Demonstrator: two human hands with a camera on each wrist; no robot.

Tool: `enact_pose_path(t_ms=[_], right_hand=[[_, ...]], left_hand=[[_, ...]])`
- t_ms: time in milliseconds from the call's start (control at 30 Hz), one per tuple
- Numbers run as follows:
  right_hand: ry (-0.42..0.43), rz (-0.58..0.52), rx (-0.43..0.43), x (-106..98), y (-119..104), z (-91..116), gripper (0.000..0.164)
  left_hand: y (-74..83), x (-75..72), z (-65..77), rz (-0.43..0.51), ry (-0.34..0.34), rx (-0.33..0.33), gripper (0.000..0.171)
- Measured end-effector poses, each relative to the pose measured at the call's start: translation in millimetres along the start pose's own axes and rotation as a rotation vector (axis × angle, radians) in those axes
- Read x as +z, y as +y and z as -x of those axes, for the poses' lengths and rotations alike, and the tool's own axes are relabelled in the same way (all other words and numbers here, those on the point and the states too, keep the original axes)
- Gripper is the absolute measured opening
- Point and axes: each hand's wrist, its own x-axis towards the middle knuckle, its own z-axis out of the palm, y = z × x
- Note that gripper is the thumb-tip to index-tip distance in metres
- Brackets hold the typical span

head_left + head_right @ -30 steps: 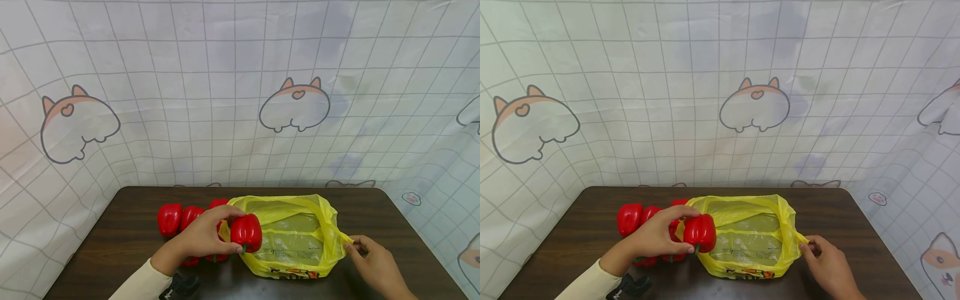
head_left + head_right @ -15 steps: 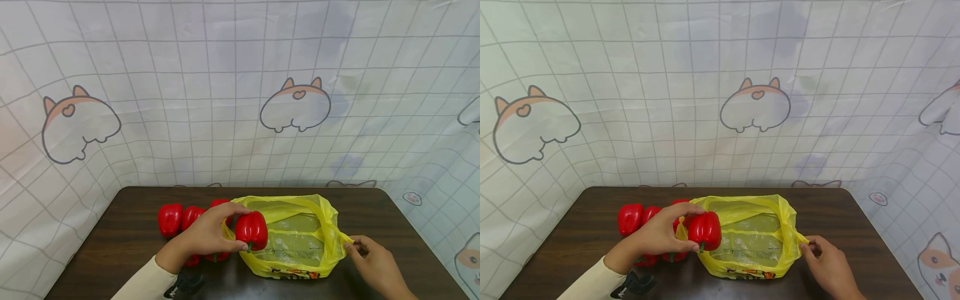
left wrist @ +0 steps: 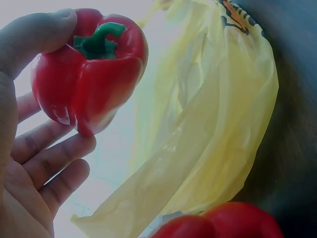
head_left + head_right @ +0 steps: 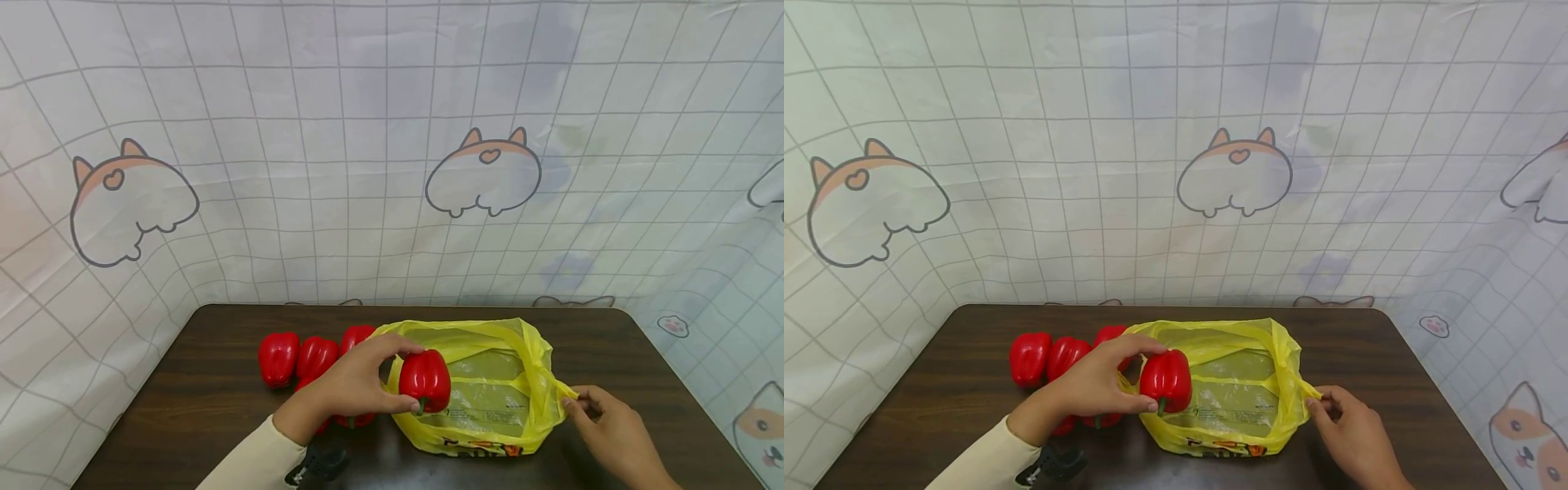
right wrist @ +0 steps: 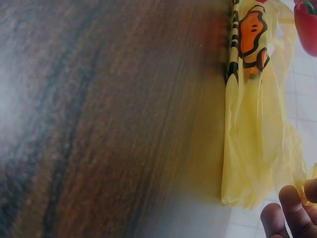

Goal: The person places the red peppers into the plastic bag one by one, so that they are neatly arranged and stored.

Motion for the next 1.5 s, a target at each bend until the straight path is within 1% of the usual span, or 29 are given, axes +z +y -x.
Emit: enact_pose_path(t_ms=[200,433,633,900,1133,1267,1500], right_hand=[[0.003,-0.005,-0.001,0.5,0.7,0.3,0.047],[0.015,-0.002,-0.008,1.1,0.8,0.9,0.047],[0.012,0.002,-0.009,0.6,0.5,1.0,0.047],[0.012,-0.002,-0.002,0.8,0.3,1.0,0.046],[0.017,-0.001,-0.002,1.4,0.5,1.0,0.045],[0.015,-0.002,0.000,1.7,0.8,0.8,0.045],[0.017,-0.009,-0.001,2.7,1.9,0.7,0.045]], left_hand=[[-3.1,6.6,-5.0,-0.019,0.005,0.009,0.067],[-8.2,13.6,-7.3,0.001,0.005,-0.028,0.067],[-10.0,18.9,-7.5,-0.011,0.003,-0.049,0.068],[-11.1,24.1,-8.6,-0.075,-0.012,-0.047,0.069],[-10.6,27.6,-10.4,-0.148,-0.030,-0.071,0.071],[-10.0,29.8,-11.4,-0.183,-0.035,-0.054,0.071],[-7.7,34.8,-13.5,-0.213,-0.046,-0.018,0.068]])
